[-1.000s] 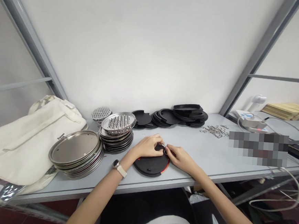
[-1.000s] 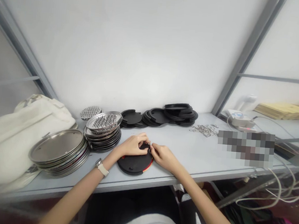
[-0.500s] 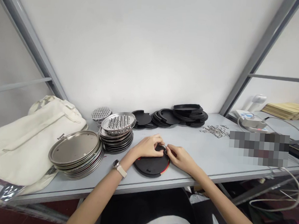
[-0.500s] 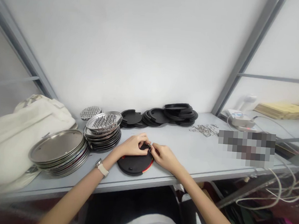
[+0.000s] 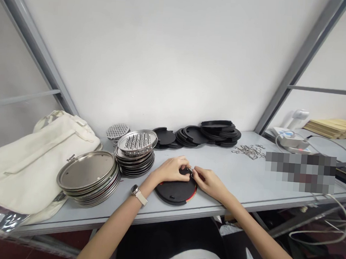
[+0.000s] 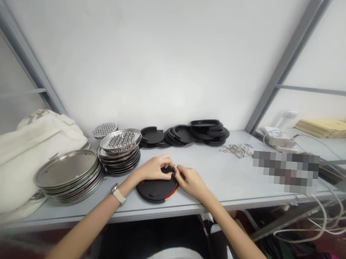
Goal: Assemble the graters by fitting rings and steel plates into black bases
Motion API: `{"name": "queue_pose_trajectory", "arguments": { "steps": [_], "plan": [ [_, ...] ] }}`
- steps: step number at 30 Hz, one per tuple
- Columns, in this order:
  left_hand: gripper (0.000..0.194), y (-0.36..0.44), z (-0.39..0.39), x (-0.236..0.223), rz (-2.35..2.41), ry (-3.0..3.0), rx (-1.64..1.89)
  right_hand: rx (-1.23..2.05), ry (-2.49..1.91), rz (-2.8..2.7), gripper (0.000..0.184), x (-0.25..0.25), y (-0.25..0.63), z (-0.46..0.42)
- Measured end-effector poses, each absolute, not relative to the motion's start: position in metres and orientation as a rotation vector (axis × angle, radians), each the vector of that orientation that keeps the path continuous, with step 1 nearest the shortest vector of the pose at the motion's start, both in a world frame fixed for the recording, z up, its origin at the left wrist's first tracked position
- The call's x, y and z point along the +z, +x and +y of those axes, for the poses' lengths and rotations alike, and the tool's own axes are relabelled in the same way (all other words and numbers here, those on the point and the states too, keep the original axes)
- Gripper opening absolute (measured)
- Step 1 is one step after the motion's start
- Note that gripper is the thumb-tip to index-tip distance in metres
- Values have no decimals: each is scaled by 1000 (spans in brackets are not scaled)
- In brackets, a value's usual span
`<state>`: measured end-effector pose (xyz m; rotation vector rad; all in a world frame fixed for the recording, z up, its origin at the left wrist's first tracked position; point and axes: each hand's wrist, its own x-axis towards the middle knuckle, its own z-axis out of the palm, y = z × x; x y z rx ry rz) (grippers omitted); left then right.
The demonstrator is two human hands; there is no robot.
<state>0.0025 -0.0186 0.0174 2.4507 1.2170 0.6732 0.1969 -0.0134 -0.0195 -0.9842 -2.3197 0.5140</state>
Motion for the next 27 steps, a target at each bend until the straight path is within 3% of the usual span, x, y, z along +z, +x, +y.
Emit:
{"name": "queue_pose_trajectory", "arguments": {
  "steps": [27],
  "plan": [
    [14,2,-20,15,1240,2361,634,518,-982,-2302,29,-19,197,-13]
  ]
}}
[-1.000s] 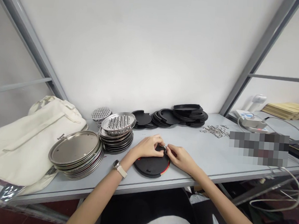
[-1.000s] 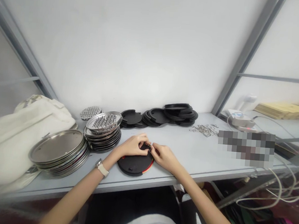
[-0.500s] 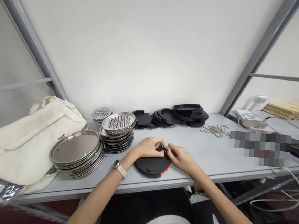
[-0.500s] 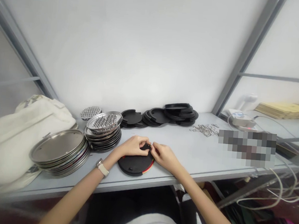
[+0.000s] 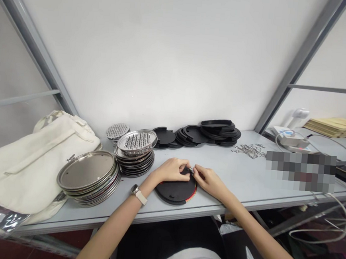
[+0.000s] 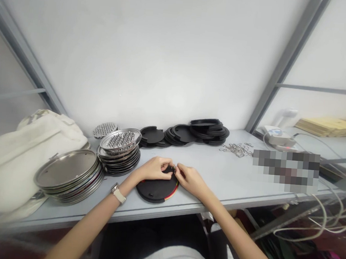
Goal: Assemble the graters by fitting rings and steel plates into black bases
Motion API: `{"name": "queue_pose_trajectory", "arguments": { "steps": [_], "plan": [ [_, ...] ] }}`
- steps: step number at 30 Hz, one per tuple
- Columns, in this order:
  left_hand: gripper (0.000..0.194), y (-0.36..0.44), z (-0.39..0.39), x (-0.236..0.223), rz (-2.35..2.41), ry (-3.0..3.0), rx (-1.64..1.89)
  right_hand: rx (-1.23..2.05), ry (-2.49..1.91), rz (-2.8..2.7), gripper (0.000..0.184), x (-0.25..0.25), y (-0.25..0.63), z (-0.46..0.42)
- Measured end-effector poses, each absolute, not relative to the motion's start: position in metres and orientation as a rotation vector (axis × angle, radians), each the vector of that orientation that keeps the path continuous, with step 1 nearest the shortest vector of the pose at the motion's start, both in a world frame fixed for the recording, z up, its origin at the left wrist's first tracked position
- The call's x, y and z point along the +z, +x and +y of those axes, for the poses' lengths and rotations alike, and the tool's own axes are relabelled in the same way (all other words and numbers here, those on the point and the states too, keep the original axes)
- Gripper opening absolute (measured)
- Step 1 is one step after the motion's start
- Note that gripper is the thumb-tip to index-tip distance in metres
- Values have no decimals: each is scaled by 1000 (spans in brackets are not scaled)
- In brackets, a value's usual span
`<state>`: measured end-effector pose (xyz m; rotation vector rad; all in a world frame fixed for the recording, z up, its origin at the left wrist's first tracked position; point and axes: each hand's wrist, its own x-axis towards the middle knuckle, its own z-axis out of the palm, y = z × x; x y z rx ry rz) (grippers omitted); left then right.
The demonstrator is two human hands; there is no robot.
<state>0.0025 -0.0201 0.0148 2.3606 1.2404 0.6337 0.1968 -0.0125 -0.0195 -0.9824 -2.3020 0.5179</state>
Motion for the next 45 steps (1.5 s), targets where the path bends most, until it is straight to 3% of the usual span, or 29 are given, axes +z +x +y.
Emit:
{"name": "queue_pose_trajectory", "arguments": {
  "steps": [45],
  "plan": [
    [14,3,-17,13,1203,2320,630,294,-930,-2345,24,-21,197,-13]
  ]
}}
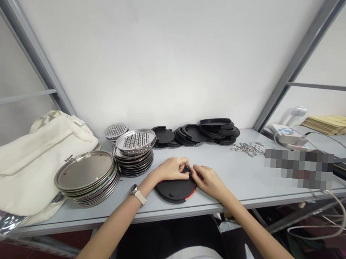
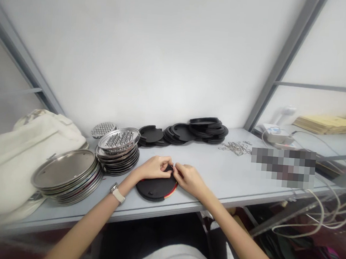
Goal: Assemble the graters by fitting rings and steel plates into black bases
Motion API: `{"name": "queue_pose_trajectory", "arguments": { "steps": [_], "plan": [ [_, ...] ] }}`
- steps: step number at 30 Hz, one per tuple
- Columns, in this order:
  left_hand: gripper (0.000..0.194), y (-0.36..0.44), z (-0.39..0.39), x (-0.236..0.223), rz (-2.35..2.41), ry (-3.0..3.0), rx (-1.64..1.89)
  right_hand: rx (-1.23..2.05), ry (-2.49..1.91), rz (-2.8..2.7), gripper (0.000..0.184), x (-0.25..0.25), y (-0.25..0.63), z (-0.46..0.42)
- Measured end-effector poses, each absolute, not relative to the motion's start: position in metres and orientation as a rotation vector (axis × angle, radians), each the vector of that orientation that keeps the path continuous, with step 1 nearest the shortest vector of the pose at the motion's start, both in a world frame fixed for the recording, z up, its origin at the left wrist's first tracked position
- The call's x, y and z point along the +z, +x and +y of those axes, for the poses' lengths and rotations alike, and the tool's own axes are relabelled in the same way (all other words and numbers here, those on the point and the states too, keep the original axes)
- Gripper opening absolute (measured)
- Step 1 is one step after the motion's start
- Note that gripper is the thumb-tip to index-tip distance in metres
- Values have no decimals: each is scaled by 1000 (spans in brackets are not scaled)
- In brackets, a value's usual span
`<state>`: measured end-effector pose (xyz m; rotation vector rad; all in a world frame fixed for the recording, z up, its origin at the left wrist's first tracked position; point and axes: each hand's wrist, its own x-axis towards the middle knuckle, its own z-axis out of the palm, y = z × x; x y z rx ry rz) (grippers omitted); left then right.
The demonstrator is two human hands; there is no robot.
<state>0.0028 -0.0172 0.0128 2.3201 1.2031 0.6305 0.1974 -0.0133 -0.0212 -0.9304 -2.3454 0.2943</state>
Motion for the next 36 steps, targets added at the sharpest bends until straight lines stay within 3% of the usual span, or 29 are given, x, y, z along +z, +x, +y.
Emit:
{"name": "queue_pose_trajectory", "arguments": {
  "steps": [19,36],
  "plan": [
    [11,4,-19,13,1210,2321,629,517,-971,-2307,27,-18,198,-12],
    [10,4,-18,12,1248,2380,621,471,-1003,-2336,26,-18,197,-12]
  ]
}}
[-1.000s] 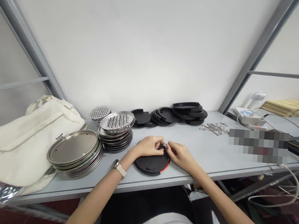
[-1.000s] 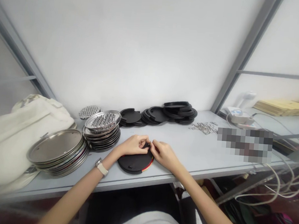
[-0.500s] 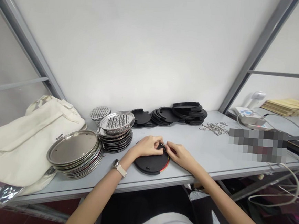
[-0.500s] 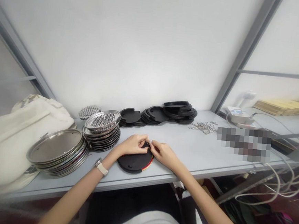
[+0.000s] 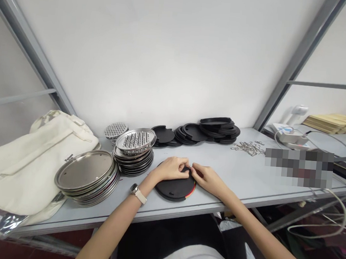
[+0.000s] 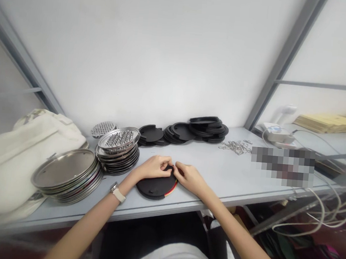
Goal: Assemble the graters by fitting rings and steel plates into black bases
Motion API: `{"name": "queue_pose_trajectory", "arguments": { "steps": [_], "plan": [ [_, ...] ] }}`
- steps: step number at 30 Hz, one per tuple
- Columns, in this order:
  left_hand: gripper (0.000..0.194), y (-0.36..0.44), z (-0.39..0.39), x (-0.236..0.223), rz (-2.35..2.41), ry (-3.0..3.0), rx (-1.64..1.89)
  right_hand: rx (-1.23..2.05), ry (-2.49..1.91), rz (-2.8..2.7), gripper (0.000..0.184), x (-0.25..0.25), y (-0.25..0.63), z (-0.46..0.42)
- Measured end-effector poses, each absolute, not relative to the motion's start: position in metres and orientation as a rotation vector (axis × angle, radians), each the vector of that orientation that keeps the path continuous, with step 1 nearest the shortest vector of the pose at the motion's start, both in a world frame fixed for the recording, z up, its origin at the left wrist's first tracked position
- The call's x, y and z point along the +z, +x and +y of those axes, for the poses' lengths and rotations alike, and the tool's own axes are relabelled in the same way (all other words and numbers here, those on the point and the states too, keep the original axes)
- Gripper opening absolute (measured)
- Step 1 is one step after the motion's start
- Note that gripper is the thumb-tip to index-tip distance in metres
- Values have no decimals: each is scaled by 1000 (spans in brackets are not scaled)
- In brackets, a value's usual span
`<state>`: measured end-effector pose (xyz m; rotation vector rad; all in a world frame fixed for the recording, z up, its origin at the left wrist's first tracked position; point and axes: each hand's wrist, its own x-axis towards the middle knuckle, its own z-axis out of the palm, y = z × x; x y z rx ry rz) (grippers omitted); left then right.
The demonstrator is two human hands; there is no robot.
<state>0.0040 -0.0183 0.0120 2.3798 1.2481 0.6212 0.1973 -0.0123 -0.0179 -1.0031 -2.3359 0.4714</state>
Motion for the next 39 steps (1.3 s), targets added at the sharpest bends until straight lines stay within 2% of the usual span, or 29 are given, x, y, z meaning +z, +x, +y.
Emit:
{"name": "queue_pose_trajectory", "arguments": {
  "steps": [22,39],
  "plan": [
    [23,5,-21,16,1305,2484,558,490,-1015,-2359,33,-19,196,-9],
    [12,4,-19,14,1296,2451,597,412,-1047,-2396,33,-19,197,-10]
  ]
}}
